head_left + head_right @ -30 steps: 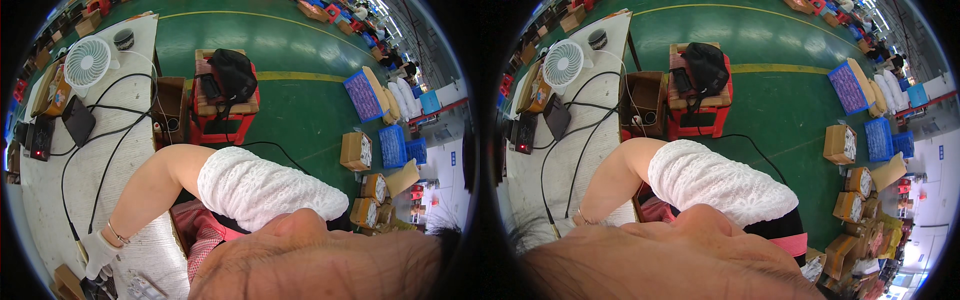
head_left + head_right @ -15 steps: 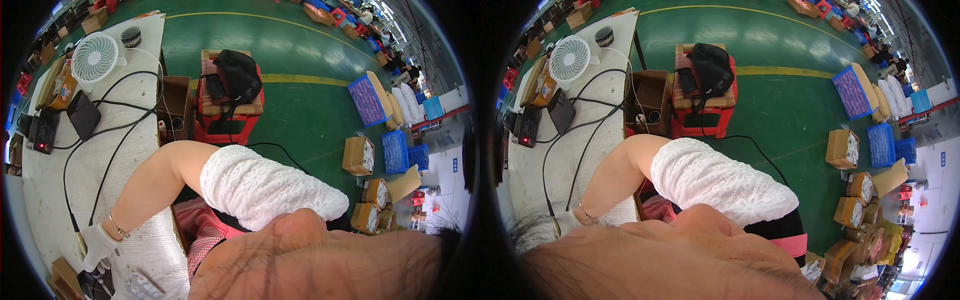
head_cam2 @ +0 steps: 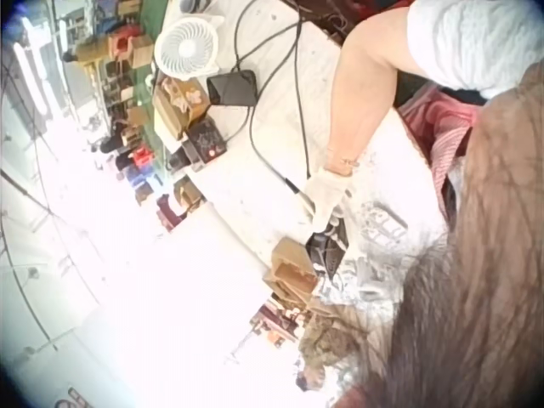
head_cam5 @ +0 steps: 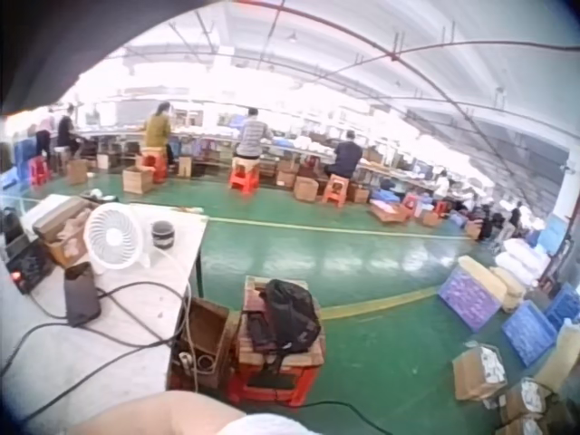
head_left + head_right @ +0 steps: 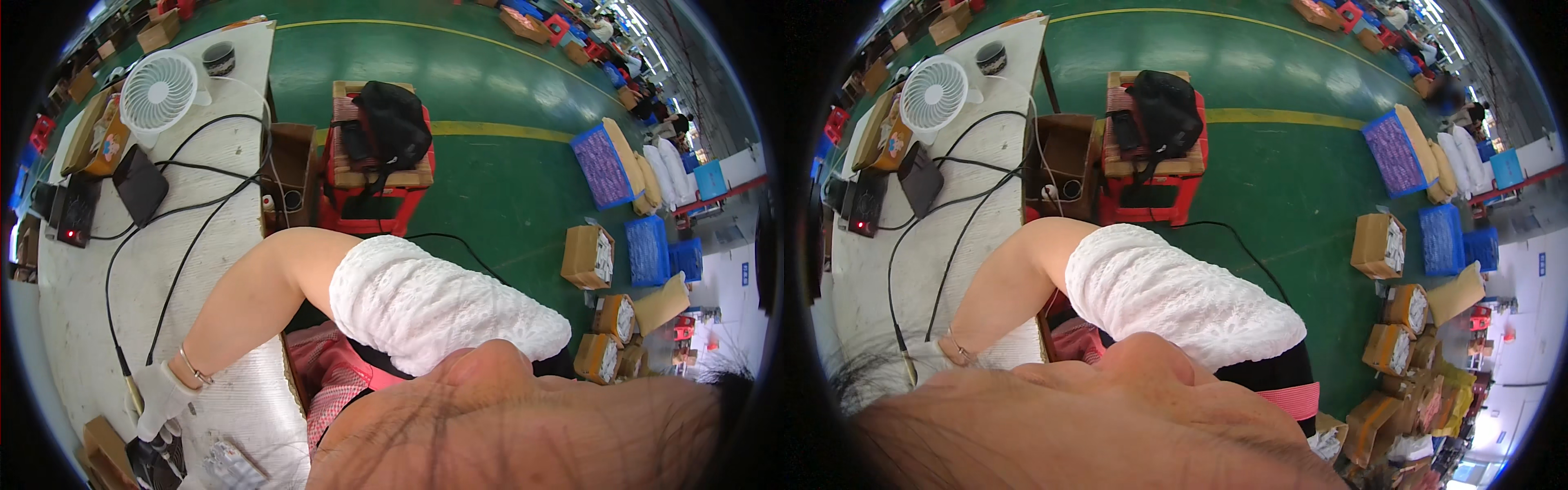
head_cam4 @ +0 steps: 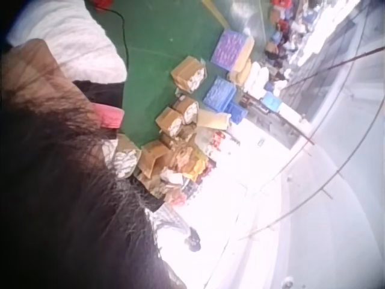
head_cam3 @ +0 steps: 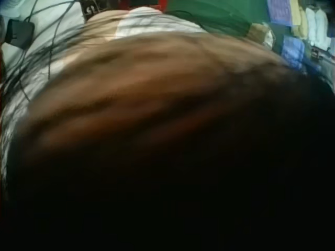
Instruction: Soldering electronic components onto small plastic parts at a factory workstation.
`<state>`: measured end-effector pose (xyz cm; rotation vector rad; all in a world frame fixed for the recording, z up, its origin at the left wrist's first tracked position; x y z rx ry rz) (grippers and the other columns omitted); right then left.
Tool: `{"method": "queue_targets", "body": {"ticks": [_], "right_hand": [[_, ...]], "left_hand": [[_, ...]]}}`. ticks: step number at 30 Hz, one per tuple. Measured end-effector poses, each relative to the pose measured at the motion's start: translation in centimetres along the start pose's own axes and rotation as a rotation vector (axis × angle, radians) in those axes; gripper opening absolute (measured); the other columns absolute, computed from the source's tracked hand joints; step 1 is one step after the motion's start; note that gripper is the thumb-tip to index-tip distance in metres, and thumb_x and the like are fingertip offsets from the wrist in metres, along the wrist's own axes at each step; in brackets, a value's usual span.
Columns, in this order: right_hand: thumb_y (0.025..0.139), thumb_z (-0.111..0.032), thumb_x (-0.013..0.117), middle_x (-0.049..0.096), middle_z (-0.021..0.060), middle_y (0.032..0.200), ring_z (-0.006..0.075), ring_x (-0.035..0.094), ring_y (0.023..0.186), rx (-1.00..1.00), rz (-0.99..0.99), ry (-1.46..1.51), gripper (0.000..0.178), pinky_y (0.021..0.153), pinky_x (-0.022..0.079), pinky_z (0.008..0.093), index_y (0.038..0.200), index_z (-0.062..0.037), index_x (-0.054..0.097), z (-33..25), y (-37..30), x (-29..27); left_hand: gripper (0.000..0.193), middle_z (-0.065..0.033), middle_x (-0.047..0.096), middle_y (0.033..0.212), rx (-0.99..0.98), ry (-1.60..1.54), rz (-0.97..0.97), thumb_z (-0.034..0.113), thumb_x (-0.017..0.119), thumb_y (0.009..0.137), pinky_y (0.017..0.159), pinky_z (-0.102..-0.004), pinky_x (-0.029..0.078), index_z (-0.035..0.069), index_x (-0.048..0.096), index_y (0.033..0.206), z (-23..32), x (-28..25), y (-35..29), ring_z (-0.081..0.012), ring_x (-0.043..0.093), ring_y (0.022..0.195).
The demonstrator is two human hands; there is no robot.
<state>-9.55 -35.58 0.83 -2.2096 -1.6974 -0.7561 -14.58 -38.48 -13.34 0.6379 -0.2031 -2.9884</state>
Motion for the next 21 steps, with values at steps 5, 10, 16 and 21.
{"method": "queue_targets", "body": {"ticks": [5,10,16,21], "right_hand": [[0.068,-0.019,0.072,0.066,0.0073,0.066,0.0134,0.064,0.058,0.046,0.132,-0.043,0.020,0.047,0.051,0.0278,0.077,-0.0040,0.063,0.8,-0.3,-0.6],[0.078,-0.035,0.065,0.067,0.0026,0.077,0.0087,0.058,0.059,0.122,0.034,-0.276,0.027,0.043,0.044,0.0240,0.088,-0.0096,0.066,-0.7,-1.4,-0.9],[0.085,-0.024,0.061,0.066,0.0035,0.077,0.0061,0.057,0.056,0.083,0.006,-0.221,0.020,0.048,0.045,0.0199,0.088,-0.0043,0.065,-1.7,-2.2,0.1],[0.088,-0.020,0.056,0.062,0.0056,0.078,0.0091,0.057,0.061,0.183,-0.019,-0.285,0.019,0.055,0.048,0.0220,0.098,-0.0035,0.060,0.1,-2.0,-0.3]], "left_hand": [[0.020,-0.0148,0.062,0.097,-0.104,0.116,0.236,0.011,0.054,0.086,0.085,-0.0330,0.044,-0.003,0.060,0.101,1.2,-8.2,-3.4,-0.0227,0.057,0.095],[0.021,-0.0143,0.062,0.096,-0.356,0.353,0.700,0.011,0.053,0.086,0.085,-0.0324,0.043,-0.003,0.059,0.101,5.0,-20.4,-20.1,-0.0220,0.057,0.094],[0.016,-0.0129,0.060,0.090,-0.294,0.669,0.704,0.008,0.058,0.076,0.074,-0.0299,0.046,0.000,0.062,0.089,15.2,-20.9,-24.1,-0.0216,0.058,0.084],[0.015,-0.0135,0.054,0.103,-0.220,0.731,0.635,0.005,0.064,0.073,0.074,-0.0310,0.049,-0.001,0.060,0.086,15.3,-19.3,-23.7,-0.0239,0.059,0.083]]}}
Point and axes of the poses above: each hand's wrist, its own y-axis towards the middle knuckle, its own x-axis out of the palm, z = x × y, the point moved 7 cm from there along y, towards the middle knuckle
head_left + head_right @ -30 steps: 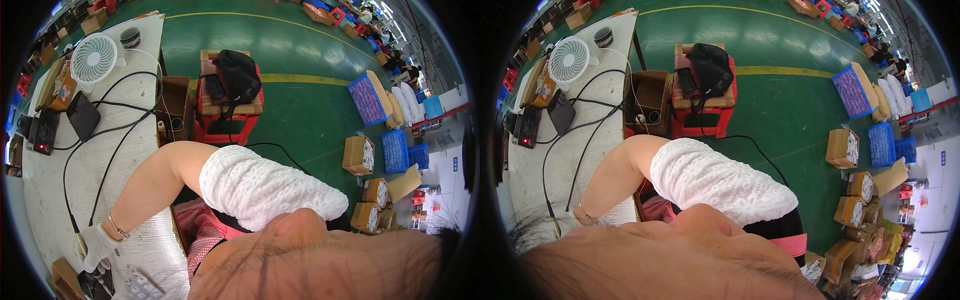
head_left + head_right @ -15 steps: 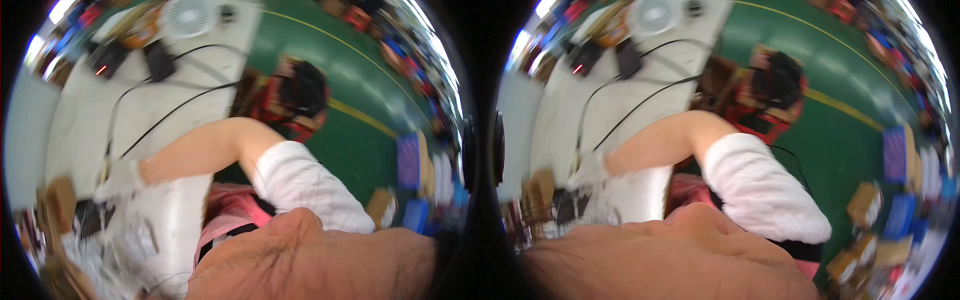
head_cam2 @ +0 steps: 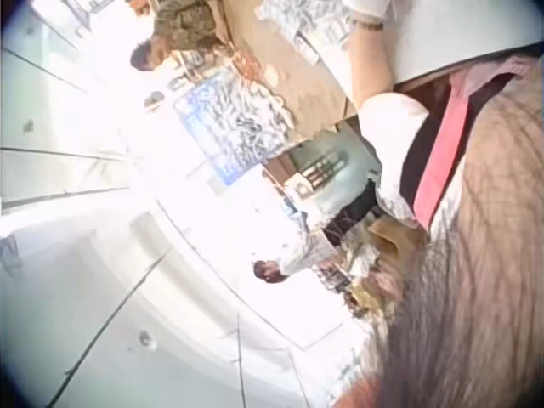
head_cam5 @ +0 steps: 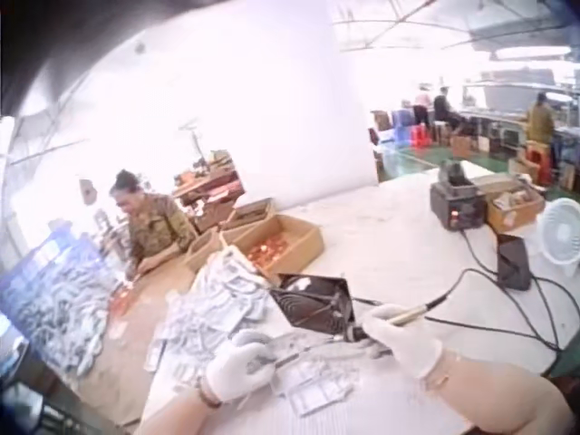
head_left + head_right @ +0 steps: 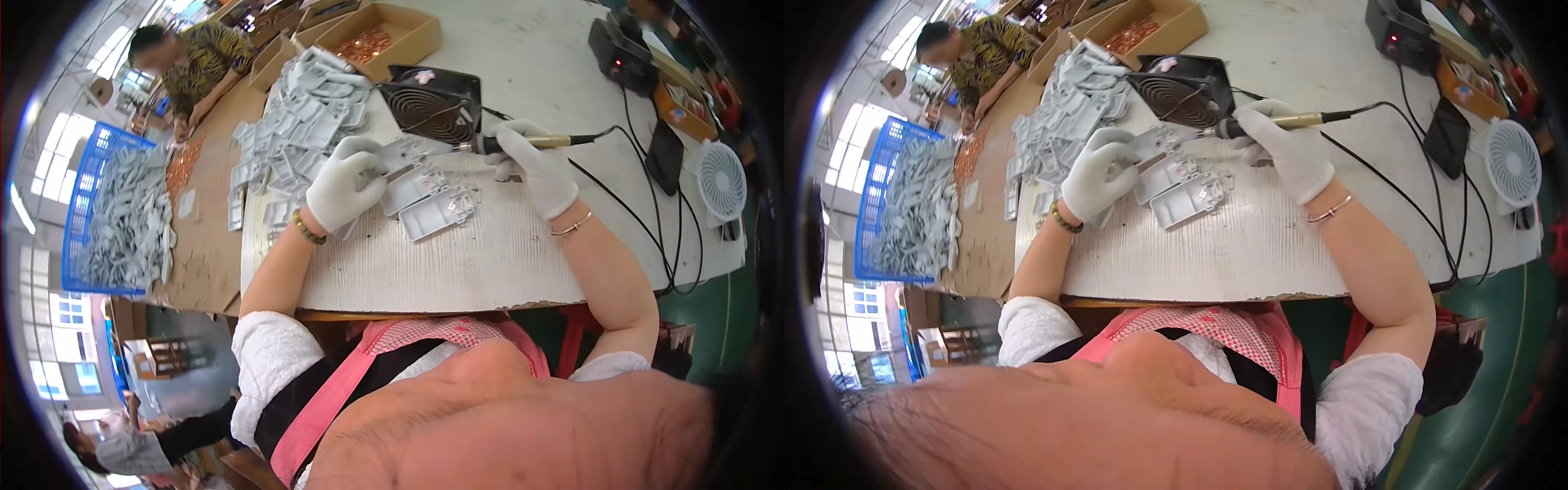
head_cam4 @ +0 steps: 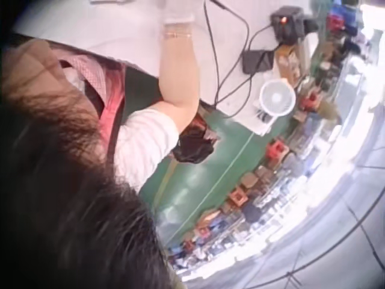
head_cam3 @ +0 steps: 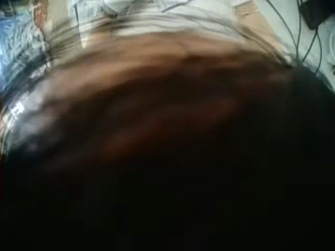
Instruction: Soldering electronic components onto small plastic parts at a factory workstation.
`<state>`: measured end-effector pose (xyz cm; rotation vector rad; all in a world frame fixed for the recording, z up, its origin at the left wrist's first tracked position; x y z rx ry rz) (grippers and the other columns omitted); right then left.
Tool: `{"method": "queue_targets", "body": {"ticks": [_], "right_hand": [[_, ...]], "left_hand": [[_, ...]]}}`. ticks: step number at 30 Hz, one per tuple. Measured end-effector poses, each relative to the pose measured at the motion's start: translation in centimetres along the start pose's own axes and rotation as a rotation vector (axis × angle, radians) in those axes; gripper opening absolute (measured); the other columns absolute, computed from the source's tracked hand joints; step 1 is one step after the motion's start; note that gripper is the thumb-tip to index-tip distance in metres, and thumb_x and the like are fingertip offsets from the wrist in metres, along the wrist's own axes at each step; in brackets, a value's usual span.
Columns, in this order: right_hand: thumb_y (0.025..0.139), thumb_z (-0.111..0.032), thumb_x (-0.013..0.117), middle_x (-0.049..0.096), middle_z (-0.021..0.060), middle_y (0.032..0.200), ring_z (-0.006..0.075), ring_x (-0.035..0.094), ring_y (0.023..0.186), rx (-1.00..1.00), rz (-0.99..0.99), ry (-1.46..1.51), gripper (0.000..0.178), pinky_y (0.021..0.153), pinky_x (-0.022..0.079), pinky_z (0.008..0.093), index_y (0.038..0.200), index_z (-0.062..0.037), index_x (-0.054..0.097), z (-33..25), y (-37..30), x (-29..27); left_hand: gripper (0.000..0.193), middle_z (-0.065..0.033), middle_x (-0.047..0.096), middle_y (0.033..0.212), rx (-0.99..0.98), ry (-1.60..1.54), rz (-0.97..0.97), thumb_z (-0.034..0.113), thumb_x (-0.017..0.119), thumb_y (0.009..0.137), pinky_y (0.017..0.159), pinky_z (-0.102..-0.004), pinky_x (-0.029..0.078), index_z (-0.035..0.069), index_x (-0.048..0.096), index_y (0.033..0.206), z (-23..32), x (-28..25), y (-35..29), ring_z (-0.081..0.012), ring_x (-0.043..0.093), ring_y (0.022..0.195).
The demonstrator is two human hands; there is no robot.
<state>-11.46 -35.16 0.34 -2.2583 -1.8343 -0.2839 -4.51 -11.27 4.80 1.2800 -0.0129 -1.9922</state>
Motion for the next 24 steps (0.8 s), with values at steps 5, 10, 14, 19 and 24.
{"method": "queue_targets", "body": {"ticks": [5,10,14,19,24], "right_hand": [[0.087,-0.021,0.059,0.064,0.0057,0.078,0.0077,0.058,0.057,-0.001,0.026,-0.004,0.020,0.056,0.048,0.0208,0.096,-0.0030,0.061,0.3,0.3,-0.1],[0.087,-0.019,0.059,0.064,0.0056,0.077,0.0075,0.058,0.060,-0.009,0.032,-0.095,0.020,0.057,0.047,0.0202,0.097,-0.0027,0.061,0.4,0.3,0.1],[0.087,-0.018,0.058,0.064,0.0052,0.076,0.0071,0.057,0.060,-0.015,0.010,-0.176,0.019,0.057,0.047,0.0200,0.097,-0.0025,0.061,0.4,0.3,0.2],[0.087,-0.018,0.058,0.064,0.0057,0.077,0.0068,0.056,0.061,-0.032,0.002,-0.235,0.019,0.058,0.046,0.0202,0.097,-0.0020,0.061,0.5,0.0,0.5],[0.087,-0.017,0.058,0.064,0.0062,0.078,0.0070,0.056,0.062,-0.051,-0.020,-0.259,0.019,0.058,0.046,0.0203,0.097,-0.0018,0.061,0.2,0.0,0.5]], "left_hand": [[0.014,-0.0127,0.055,0.104,0.102,-0.075,-0.079,0.006,0.067,0.073,0.078,-0.0326,0.048,0.002,0.060,0.085,-0.2,0.9,0.1,-0.0268,0.058,0.090],[0.013,-0.0127,0.058,0.106,0.138,-0.075,-0.142,0.008,0.066,0.074,0.082,-0.0347,0.047,0.003,0.060,0.084,-0.1,1.4,-0.2,-0.0305,0.057,0.095],[0.012,-0.0118,0.057,0.114,0.164,-0.040,-0.133,0.007,0.066,0.075,0.081,-0.0336,0.049,0.003,0.060,0.084,-0.3,1.6,-0.4,-0.0286,0.059,0.097],[0.009,-0.0117,0.058,0.110,0.163,-0.091,-0.095,0.007,0.063,0.077,0.082,-0.0343,0.047,0.002,0.059,0.083,-0.3,1.8,-0.5,-0.0299,0.057,0.096],[0.009,-0.0104,0.057,0.110,0.165,-0.090,-0.088,0.008,0.062,0.077,0.081,-0.0339,0.048,0.002,0.060,0.083,-0.1,1.8,-0.4,-0.0289,0.057,0.095]]}}
Point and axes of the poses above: each hand's wrist, its own y-axis towards the middle knuckle, its own x-axis out of the palm, z = x × y, the point moved 7 cm from there along y, towards the middle knuckle
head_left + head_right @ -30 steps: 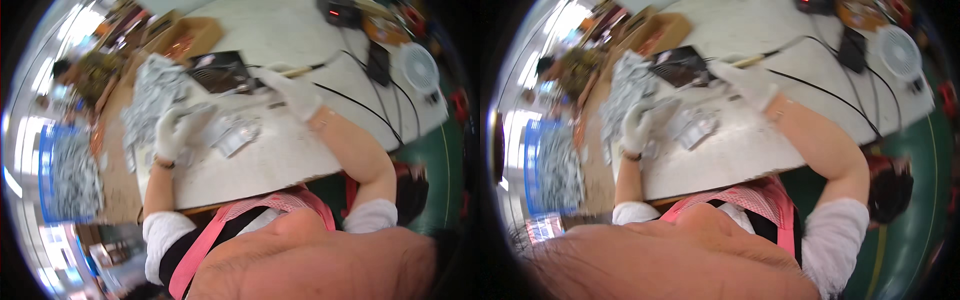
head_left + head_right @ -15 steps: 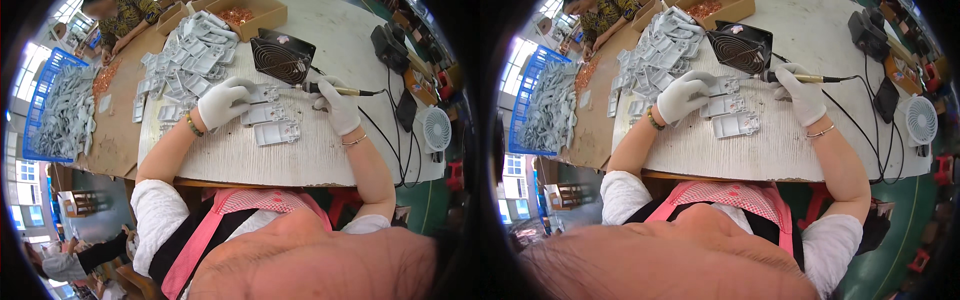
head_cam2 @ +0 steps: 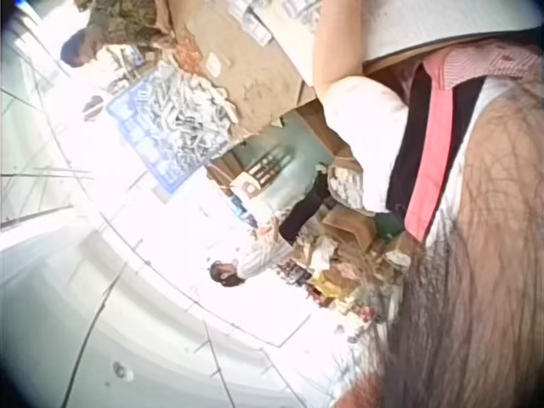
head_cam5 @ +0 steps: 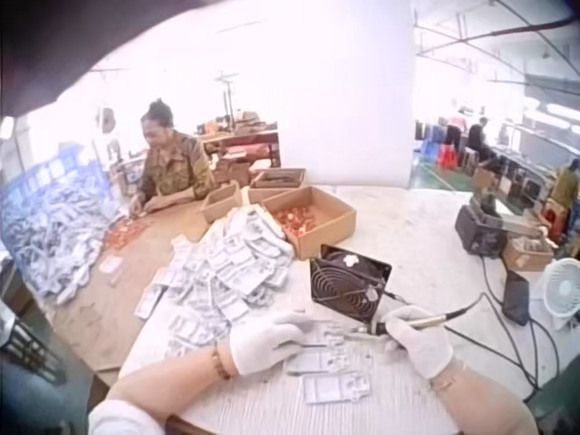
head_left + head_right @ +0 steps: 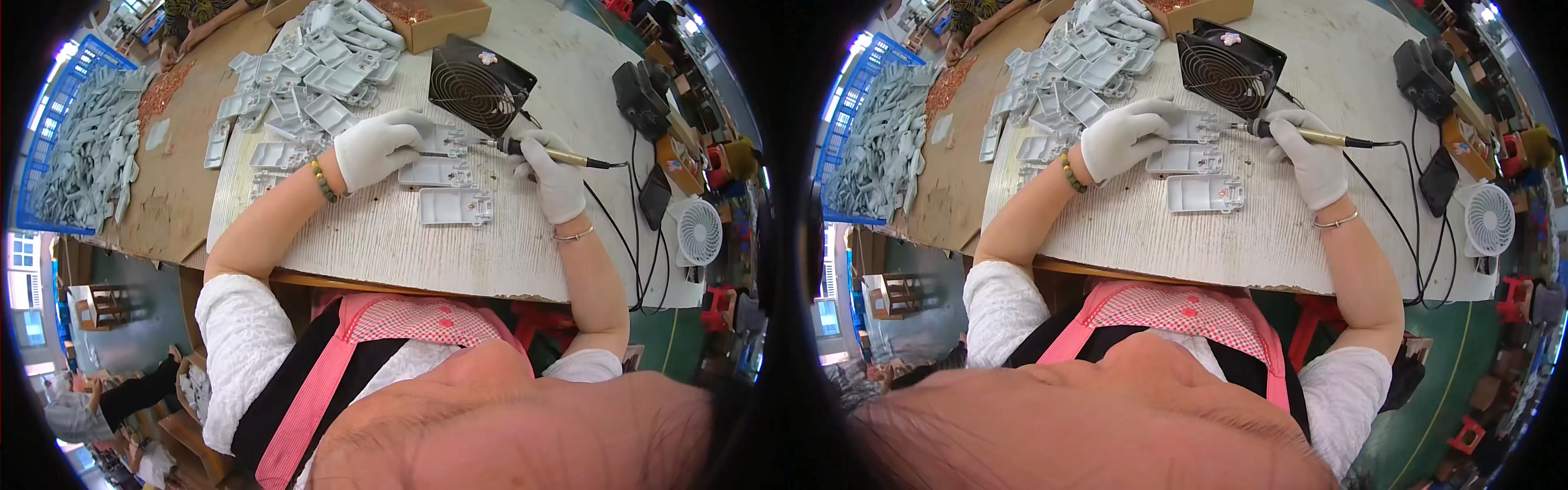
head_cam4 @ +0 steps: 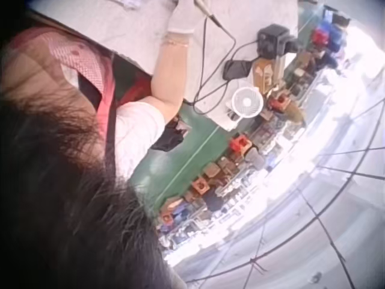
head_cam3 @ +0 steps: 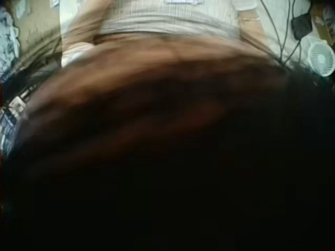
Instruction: Soldering electronic components onto small plastic parts at a factory workstation.
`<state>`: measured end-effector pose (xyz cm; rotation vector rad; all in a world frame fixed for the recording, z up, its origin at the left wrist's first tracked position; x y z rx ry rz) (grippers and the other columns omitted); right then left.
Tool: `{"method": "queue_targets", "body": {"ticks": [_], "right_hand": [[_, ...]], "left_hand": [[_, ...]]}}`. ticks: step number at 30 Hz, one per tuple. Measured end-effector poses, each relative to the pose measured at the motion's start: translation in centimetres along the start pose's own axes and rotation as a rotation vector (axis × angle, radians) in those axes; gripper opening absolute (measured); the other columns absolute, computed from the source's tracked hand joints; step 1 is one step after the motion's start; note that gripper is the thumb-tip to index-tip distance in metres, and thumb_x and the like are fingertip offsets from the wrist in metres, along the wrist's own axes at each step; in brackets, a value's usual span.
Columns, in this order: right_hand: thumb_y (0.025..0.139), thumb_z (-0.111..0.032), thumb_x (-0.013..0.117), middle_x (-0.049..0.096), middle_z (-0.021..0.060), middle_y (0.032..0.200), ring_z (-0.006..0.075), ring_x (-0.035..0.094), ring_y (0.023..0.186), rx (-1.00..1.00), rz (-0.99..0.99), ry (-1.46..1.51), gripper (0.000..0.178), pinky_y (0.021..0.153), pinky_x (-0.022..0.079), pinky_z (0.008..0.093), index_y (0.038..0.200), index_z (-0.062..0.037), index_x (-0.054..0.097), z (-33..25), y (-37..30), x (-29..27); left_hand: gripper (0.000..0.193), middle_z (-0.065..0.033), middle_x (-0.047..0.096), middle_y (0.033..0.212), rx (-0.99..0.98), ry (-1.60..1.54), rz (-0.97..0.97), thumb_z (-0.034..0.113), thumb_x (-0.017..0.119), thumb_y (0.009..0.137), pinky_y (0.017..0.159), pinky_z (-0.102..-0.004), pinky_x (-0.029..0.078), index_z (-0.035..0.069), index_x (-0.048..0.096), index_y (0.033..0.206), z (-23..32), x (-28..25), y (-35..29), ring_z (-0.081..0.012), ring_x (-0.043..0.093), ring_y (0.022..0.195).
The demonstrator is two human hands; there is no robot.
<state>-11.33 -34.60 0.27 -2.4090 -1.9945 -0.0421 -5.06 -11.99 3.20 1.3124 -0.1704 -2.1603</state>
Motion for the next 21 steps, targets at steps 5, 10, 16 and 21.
{"method": "queue_targets", "body": {"ticks": [5,10,16,21], "right_hand": [[0.090,-0.016,0.056,0.065,0.0059,0.078,0.0064,0.058,0.059,0.003,-0.004,0.021,0.016,0.057,0.046,0.0181,0.098,-0.0027,0.060,0.13,0.14,-0.12],[0.090,-0.016,0.056,0.065,0.0062,0.079,0.0063,0.057,0.059,0.003,0.003,0.022,0.016,0.057,0.046,0.0182,0.098,-0.0030,0.060,0.24,0.23,-0.04],[0.090,-0.016,0.056,0.065,0.0065,0.079,0.0064,0.057,0.060,0.011,-0.005,0.015,0.016,0.058,0.047,0.0191,0.099,-0.0030,0.059,0.36,0.22,-0.03],[0.087,-0.015,0.058,0.065,0.0068,0.077,0.0072,0.058,0.061,0.011,0.015,0.042,0.016,0.058,0.048,0.0201,0.096,-0.0014,0.061,0.26,0.10,-0.13]], "left_hand": [[0.009,-0.0102,0.057,0.109,0.008,0.017,0.005,0.008,0.063,0.077,0.080,-0.0340,0.048,0.002,0.060,0.084,-0.20,0.10,0.09,-0.0288,0.058,0.094],[0.009,-0.0102,0.057,0.109,0.010,0.011,0.009,0.008,0.062,0.077,0.079,-0.0336,0.048,0.002,0.060,0.083,-0.30,0.06,0.01,-0.0285,0.058,0.092],[0.009,-0.0110,0.057,0.112,-0.032,-0.005,-0.024,0.008,0.063,0.077,0.080,-0.0331,0.049,0.002,0.061,0.083,-0.32,0.09,0.00,-0.0281,0.058,0.093],[0.008,-0.0097,0.056,0.110,-0.003,0.002,-0.006,0.008,0.061,0.078,0.078,-0.0340,0.048,0.001,0.059,0.082,-0.10,0.02,0.01,-0.0280,0.058,0.088]]}}
Point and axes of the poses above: each hand's wrist, its own y-axis towards the middle knuckle, its own x-axis out of the palm, z = x × y, the point moved 7 cm from there along y, towards the middle knuckle
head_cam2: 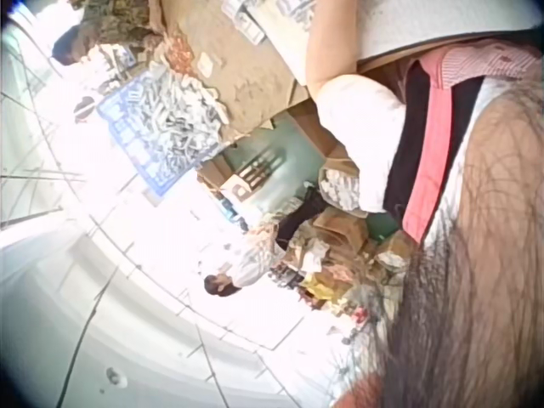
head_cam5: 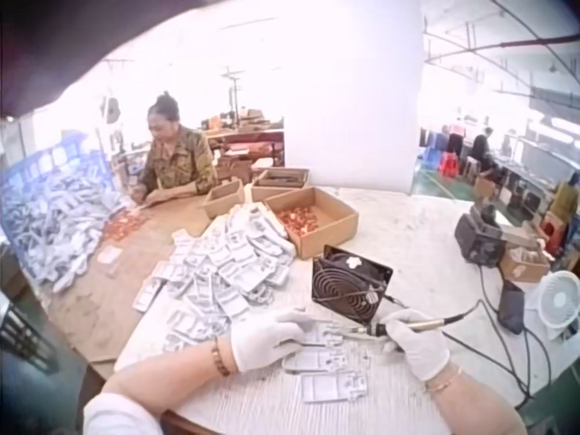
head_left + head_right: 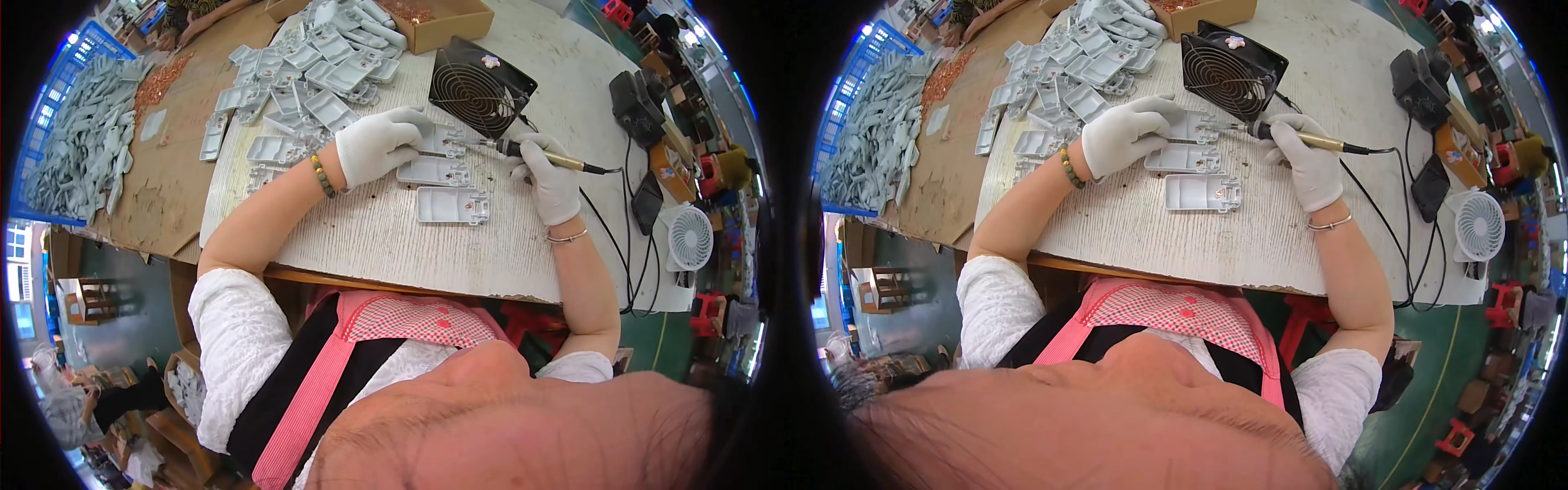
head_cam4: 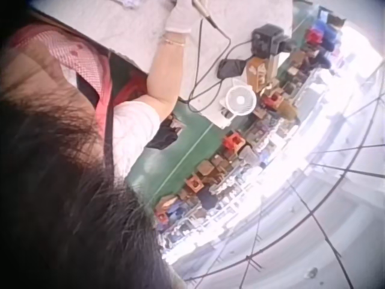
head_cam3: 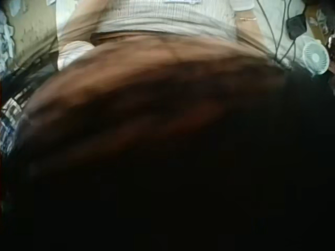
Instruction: Soldering electronic components onto small plastic parts at a factory workstation.
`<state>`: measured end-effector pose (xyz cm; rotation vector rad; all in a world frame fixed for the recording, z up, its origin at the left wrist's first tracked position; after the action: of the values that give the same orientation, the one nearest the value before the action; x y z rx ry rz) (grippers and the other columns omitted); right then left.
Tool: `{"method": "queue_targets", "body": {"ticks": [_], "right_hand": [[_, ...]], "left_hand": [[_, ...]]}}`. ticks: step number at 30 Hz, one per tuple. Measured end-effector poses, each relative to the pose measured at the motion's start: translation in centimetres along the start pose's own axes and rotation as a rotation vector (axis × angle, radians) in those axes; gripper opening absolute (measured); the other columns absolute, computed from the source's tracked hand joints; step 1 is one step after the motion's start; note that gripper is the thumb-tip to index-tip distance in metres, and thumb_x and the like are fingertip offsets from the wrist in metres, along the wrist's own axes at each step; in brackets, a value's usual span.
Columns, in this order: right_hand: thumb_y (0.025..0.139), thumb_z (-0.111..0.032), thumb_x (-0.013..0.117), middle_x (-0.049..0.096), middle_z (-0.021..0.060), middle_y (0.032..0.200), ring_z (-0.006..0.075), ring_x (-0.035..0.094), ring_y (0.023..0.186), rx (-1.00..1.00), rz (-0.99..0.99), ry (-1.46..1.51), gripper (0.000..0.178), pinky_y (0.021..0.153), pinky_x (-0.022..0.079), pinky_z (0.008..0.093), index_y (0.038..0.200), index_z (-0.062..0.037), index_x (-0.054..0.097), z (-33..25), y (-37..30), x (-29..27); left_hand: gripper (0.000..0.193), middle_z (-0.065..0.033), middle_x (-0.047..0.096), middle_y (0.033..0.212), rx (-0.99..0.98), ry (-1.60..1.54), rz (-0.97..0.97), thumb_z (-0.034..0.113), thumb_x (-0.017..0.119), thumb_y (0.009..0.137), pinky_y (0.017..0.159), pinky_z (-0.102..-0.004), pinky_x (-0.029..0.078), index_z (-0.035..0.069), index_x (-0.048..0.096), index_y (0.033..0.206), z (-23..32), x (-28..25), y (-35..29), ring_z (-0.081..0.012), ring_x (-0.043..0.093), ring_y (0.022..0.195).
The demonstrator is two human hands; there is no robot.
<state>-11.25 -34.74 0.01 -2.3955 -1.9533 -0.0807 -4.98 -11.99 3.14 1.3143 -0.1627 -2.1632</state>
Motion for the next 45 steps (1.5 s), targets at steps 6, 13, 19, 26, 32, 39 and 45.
{"method": "queue_targets", "body": {"ticks": [6,13,19,26,32,39,45], "right_hand": [[0.088,-0.015,0.058,0.065,0.0074,0.078,0.0080,0.058,0.061,-0.026,-0.033,-0.005,0.016,0.058,0.048,0.0198,0.096,-0.0009,0.061,-0.1,-0.3,0.0],[0.088,-0.013,0.058,0.065,0.0068,0.078,0.0078,0.058,0.061,-0.024,-0.061,-0.016,0.015,0.058,0.048,0.0198,0.096,-0.0009,0.061,-0.1,0.1,0.6],[0.088,-0.017,0.058,0.064,0.0050,0.078,0.0069,0.057,0.060,-0.023,-0.032,-0.034,0.017,0.057,0.047,0.0194,0.096,-0.0025,0.061,-0.2,0.3,-0.1],[0.090,-0.025,0.056,0.063,0.0027,0.080,0.0064,0.056,0.059,0.083,-0.017,0.091,0.020,0.053,0.047,0.0203,0.093,-0.0055,0.059,0.2,0.2,0.2],[0.086,-0.022,0.063,0.065,0.0062,0.078,0.0076,0.059,0.057,0.024,0.001,0.205,0.019,0.051,0.047,0.0207,0.093,-0.0049,0.061,0.4,0.0,-0.8],[0.085,-0.024,0.064,0.066,0.0071,0.077,0.0086,0.058,0.054,0.084,-0.002,0.243,0.020,0.050,0.046,0.0216,0.091,-0.0060,0.060,0.7,0.3,-0.7],[0.087,-0.016,0.059,0.064,0.0077,0.076,0.0116,0.060,0.055,0.081,0.011,0.243,0.013,0.050,0.047,0.0224,0.094,-0.0053,0.060,0.5,0.4,-0.7]], "left_hand": [[0.008,-0.0105,0.055,0.111,-0.003,0.038,-0.015,0.008,0.061,0.079,0.083,-0.0359,0.047,0.001,0.058,0.081,-0.1,0.2,-0.2,-0.0315,0.053,0.110],[0.007,-0.0112,0.057,0.113,0.004,0.064,-0.002,0.006,0.063,0.077,0.085,-0.0344,0.048,0.002,0.061,0.083,-0.5,0.2,-0.2,-0.0309,0.052,0.114],[0.008,-0.0117,0.055,0.113,-0.009,0.028,-0.038,0.009,0.061,0.079,0.085,-0.0357,0.047,0.002,0.058,0.082,-0.5,0.2,0.4,-0.0335,0.048,0.117],[0.018,-0.0153,0.055,0.114,0.040,0.339,0.125,0.012,0.061,0.078,0.090,-0.0398,0.043,0.006,0.060,0.095,0.2,-3.1,-0.3,-0.0351,0.051,0.111],[0.038,-0.0144,0.053,0.119,-0.321,0.587,0.385,0.024,0.068,0.071,0.089,-0.0410,0.041,0.010,0.056,0.105,-3.6,-6.5,-1.4,-0.0343,0.052,0.105],[0.031,-0.0108,0.055,0.116,-0.383,0.603,0.204,0.023,0.068,0.072,0.085,-0.0399,0.040,0.009,0.056,0.097,-6.2,-6.2,-1.5,-0.0314,0.054,0.101],[0.020,-0.0120,0.058,0.107,-0.284,0.535,0.299,0.011,0.068,0.071,0.071,-0.0385,0.047,0.004,0.055,0.084,-5.7,-6.8,-1.4,-0.0316,0.059,0.083]]}}
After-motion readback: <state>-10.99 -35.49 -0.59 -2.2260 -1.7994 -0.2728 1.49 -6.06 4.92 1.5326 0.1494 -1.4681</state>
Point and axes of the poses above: each hand's wrist, its own y-axis towards the middle knuckle, its own x-axis out of the palm, z = x × y, the point moved 7 cm from there along y, towards the middle knuckle
